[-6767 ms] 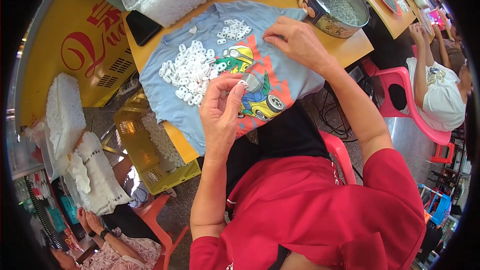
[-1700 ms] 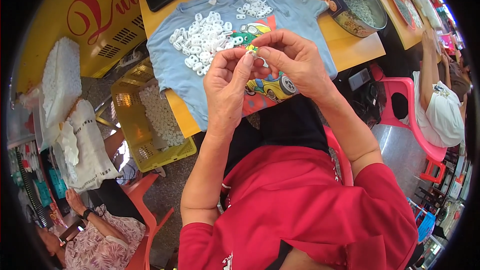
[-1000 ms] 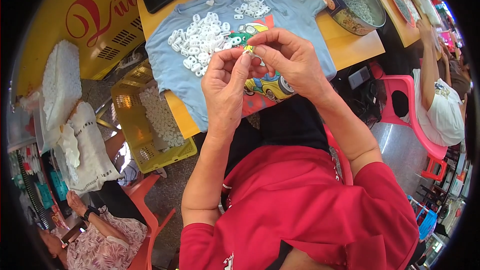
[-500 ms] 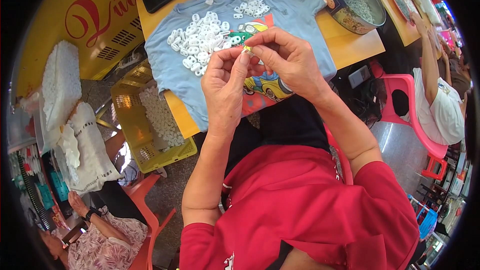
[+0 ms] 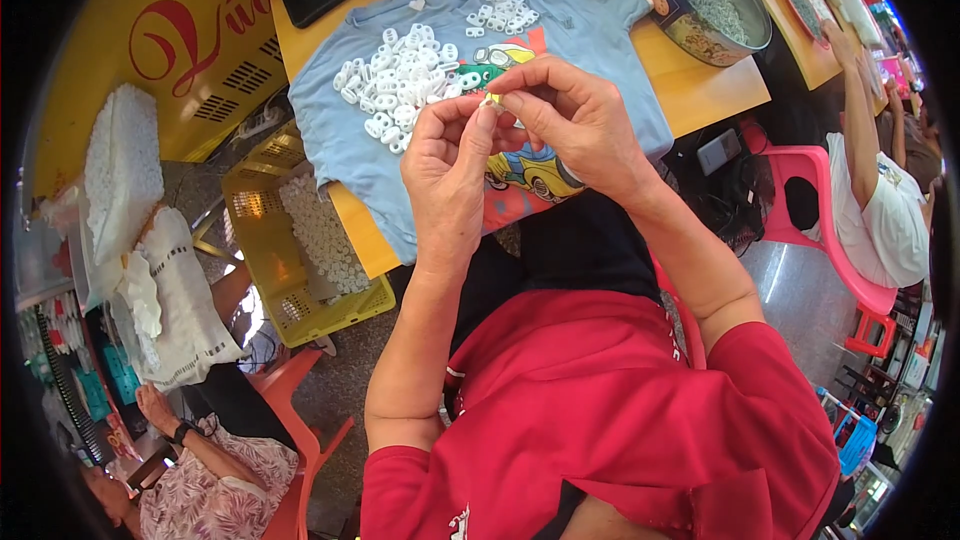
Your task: The recorder is sitting at a workstation, picking up and inspecting small white plastic components from a pile on a blue cloth and sorting them.
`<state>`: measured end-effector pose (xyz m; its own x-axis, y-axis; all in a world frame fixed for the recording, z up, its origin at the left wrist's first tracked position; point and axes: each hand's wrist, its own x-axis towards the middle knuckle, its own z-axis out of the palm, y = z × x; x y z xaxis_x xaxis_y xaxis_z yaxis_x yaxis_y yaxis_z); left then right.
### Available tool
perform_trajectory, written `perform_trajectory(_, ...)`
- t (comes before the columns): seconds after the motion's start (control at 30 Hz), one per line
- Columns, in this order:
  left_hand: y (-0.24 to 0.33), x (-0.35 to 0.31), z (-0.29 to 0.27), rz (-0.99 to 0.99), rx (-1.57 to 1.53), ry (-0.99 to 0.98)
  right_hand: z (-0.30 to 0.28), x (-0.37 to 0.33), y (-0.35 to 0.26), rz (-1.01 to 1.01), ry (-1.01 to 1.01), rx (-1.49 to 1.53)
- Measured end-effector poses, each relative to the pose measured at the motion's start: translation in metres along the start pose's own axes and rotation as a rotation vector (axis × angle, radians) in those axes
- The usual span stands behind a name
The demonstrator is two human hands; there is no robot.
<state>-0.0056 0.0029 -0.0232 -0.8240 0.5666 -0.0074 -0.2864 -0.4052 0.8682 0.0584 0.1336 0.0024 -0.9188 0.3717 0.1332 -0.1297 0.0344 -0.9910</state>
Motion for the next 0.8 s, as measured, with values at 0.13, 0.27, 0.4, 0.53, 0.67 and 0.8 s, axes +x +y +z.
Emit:
perform_trajectory(0.13,0.0,0.0,0.0,0.025,0.009,-0.002,0.0,0.001,0.001,-0.018,-0.004,-0.031)
perform_trajectory(0.27,0.002,-0.002,0.004,0.044,0.034,0.019,0.003,0.001,0.007,-0.083,0.004,-0.072)
perform_trajectory(0.4,0.0,-0.004,0.003,0.087,0.127,0.063,0.005,0.001,0.011,-0.228,0.026,-0.222)
perform_trajectory(0.53,0.002,-0.004,0.005,0.084,0.098,0.058,0.008,-0.001,0.013,-0.209,0.053,-0.124)
perform_trajectory(0.67,0.002,-0.002,0.005,0.048,0.035,0.054,0.008,-0.002,0.008,-0.013,0.077,0.083)
perform_trajectory(0.8,-0.001,-0.002,0.004,0.053,0.039,0.049,0.007,-0.001,0.008,-0.004,0.067,0.087)
